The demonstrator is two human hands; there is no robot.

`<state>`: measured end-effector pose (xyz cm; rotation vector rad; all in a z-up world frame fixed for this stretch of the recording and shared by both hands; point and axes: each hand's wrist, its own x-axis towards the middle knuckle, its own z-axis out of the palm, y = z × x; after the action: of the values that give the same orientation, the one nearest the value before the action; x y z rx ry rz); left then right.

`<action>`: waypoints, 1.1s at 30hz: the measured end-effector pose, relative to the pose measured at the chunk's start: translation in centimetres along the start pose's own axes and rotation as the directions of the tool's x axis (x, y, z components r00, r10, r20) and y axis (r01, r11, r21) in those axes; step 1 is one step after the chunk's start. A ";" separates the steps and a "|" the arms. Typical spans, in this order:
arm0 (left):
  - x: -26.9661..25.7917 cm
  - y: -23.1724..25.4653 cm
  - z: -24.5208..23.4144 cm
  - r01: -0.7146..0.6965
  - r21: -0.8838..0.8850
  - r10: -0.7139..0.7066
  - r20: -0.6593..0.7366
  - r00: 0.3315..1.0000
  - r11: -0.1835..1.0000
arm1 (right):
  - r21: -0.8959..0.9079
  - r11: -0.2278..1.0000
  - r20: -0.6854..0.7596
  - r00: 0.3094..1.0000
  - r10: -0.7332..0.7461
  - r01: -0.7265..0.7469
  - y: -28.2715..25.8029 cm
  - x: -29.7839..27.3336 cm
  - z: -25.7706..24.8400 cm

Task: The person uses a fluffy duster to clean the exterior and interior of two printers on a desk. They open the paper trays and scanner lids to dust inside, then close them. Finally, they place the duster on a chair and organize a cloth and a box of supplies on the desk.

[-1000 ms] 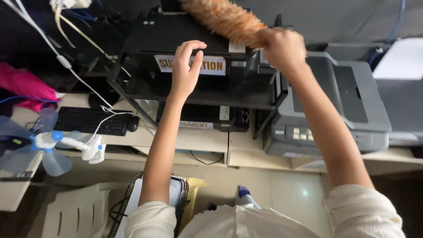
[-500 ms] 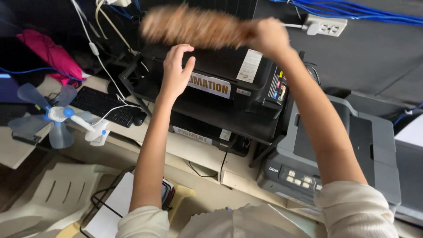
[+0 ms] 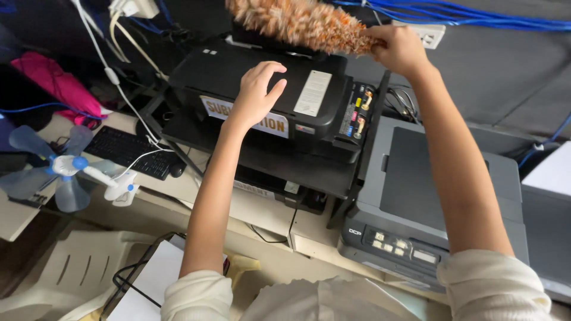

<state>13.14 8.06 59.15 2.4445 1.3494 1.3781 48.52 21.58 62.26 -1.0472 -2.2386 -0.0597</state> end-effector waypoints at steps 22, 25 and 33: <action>-8.1 1.4 -3.7 0.066 -0.034 -0.075 -0.520 0.851 0.997 | 0.147 0.972 0.059 0.980 -0.192 0.181 -11.7 -2.9 2.1; -10.0 -0.9 -2.0 0.017 0.036 0.004 -0.517 0.856 0.999 | 0.401 0.916 0.277 0.949 -0.148 0.025 -11.7 -4.5 -0.1; -16.2 -8.1 4.4 0.059 -0.982 -0.808 0.179 0.562 -0.177 | 0.384 0.918 0.125 0.990 0.059 -0.103 -12.7 -11.2 -4.7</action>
<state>7.03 3.52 42.16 0.3682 0.5907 1.7774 47.38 4.01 62.33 -0.9368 -2.1774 0.4739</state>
